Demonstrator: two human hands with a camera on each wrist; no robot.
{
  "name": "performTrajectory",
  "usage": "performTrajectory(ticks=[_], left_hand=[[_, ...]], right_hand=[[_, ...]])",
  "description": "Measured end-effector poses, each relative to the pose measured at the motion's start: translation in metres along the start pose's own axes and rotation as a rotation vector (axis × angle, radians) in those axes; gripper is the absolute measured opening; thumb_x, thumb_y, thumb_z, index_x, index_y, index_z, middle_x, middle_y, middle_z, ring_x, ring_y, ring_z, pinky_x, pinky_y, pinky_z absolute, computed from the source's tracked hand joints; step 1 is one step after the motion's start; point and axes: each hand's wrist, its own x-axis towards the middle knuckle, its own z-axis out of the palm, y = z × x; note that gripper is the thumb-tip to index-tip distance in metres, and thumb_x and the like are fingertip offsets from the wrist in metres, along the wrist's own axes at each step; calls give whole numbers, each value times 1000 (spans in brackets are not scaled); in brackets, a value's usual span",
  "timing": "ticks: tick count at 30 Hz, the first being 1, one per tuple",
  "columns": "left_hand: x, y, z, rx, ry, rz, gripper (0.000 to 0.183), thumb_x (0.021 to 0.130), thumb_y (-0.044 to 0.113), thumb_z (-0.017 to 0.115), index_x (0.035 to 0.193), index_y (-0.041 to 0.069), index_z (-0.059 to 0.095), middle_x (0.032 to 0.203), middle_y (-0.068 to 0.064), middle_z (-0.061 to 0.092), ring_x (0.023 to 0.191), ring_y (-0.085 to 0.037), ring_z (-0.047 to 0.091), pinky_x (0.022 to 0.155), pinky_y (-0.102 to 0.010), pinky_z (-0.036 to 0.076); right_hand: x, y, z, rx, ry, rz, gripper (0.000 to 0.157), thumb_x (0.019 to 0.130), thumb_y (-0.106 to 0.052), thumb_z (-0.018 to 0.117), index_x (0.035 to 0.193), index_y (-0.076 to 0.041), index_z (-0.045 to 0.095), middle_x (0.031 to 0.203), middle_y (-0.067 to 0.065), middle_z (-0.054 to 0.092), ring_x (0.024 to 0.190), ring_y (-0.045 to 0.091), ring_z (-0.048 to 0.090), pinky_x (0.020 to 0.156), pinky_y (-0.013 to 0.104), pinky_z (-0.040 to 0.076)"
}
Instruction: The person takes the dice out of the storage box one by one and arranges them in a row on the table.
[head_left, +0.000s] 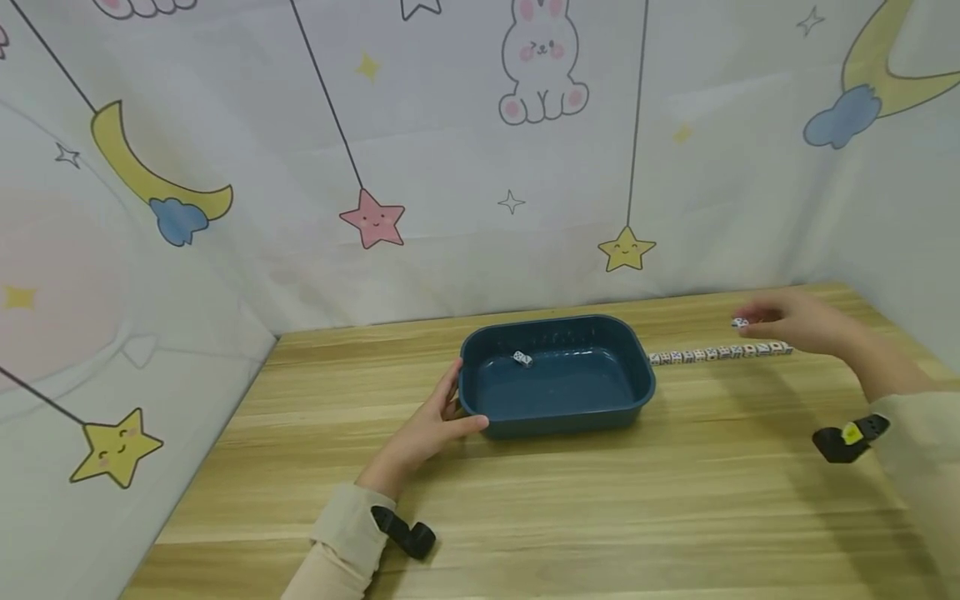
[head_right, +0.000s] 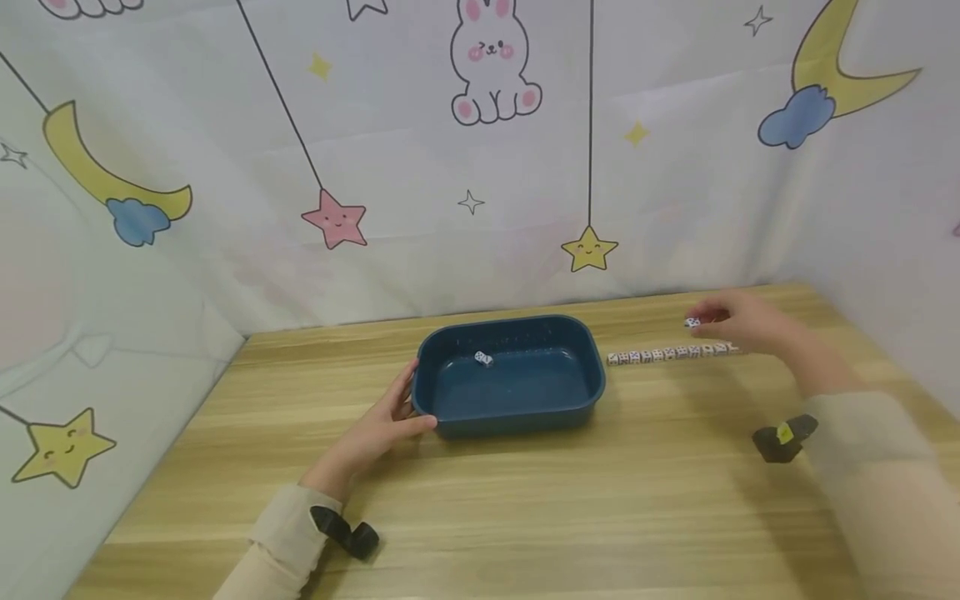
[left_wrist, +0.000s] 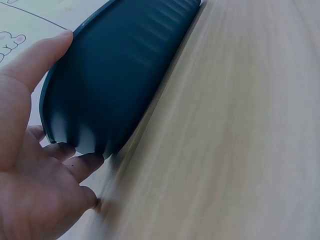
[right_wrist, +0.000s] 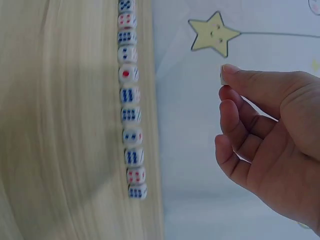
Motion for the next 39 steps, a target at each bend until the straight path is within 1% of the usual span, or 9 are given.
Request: performTrajectory(ticks=[5, 11, 20, 25, 29, 31, 34, 37, 39], left_hand=[[1, 0, 1, -3, 1, -8, 100, 87, 26, 74, 155, 35, 1, 162, 1, 3, 146, -23, 19, 113, -46, 28], [0, 1, 1, 2, 14, -5, 99, 88, 24, 73, 155, 33, 1, 162, -1, 3, 146, -25, 19, 112, -47, 29], [1, 1, 0, 9, 0, 2, 100, 88, 27, 73, 156, 31, -1, 162, -3, 2, 147, -26, 17, 113, -48, 27], [2, -1, 0, 6, -3, 0, 100, 88, 24, 73, 156, 31, -1, 162, -3, 1, 147, -25, 16, 113, -46, 27], [2, -1, -1, 5, -14, 6, 99, 89, 23, 72, 156, 29, -1, 162, -4, 0, 147, -26, 15, 113, -47, 26], [2, -1, -1, 3, -15, 5, 99, 89, 23, 72, 156, 29, -1, 162, -4, 0, 147, -26, 15, 113, -47, 26], [1, 0, -1, 1, -15, 4, 100, 89, 23, 72, 156, 29, -1, 162, -4, 0, 147, -27, 15, 114, -48, 26], [1, 0, 0, -3, -12, 1, 100, 88, 24, 72, 156, 30, -1, 162, -3, 1, 147, -25, 17, 114, -47, 26], [0, 1, 0, -3, -14, 4, 100, 88, 24, 72, 156, 31, -2, 162, -2, 1, 147, -24, 16, 114, -47, 25]], right_hand=[[-8, 20, -6, -22, 8, 41, 45, 99, -22, 56, 127, 13, 53, 121, 33, 57, 109, 50, 55, 81, 54, 50], [-13, 43, -10, -86, 59, 75, 45, 99, -23, 55, 125, 14, 54, 118, 34, 58, 108, 54, 53, 82, 58, 47], [-19, 76, -6, -82, 106, 81, 40, 98, -16, 56, 121, 17, 55, 114, 37, 59, 103, 54, 54, 79, 56, 49], [-20, 89, -2, -113, 117, 121, 44, 99, -22, 55, 120, 17, 55, 113, 38, 58, 104, 58, 51, 84, 63, 43], [-19, 97, 3, -117, 141, 135, 44, 100, -23, 54, 119, 17, 54, 110, 37, 59, 103, 58, 51, 84, 64, 40], [-18, 100, 6, -120, 169, 121, 41, 98, -20, 56, 117, 16, 56, 106, 35, 62, 99, 56, 54, 82, 63, 41], [-17, 103, 10, -118, 208, 95, 35, 94, -13, 61, 112, 16, 59, 97, 32, 65, 88, 47, 60, 78, 58, 44], [-16, 105, 13, -123, 209, 90, 32, 92, -11, 62, 109, 16, 61, 93, 30, 66, 81, 36, 60, 75, 51, 46], [-16, 107, 15, -105, 198, 88, 29, 92, -10, 62, 106, 16, 62, 91, 27, 66, 78, 27, 59, 72, 42, 46]])
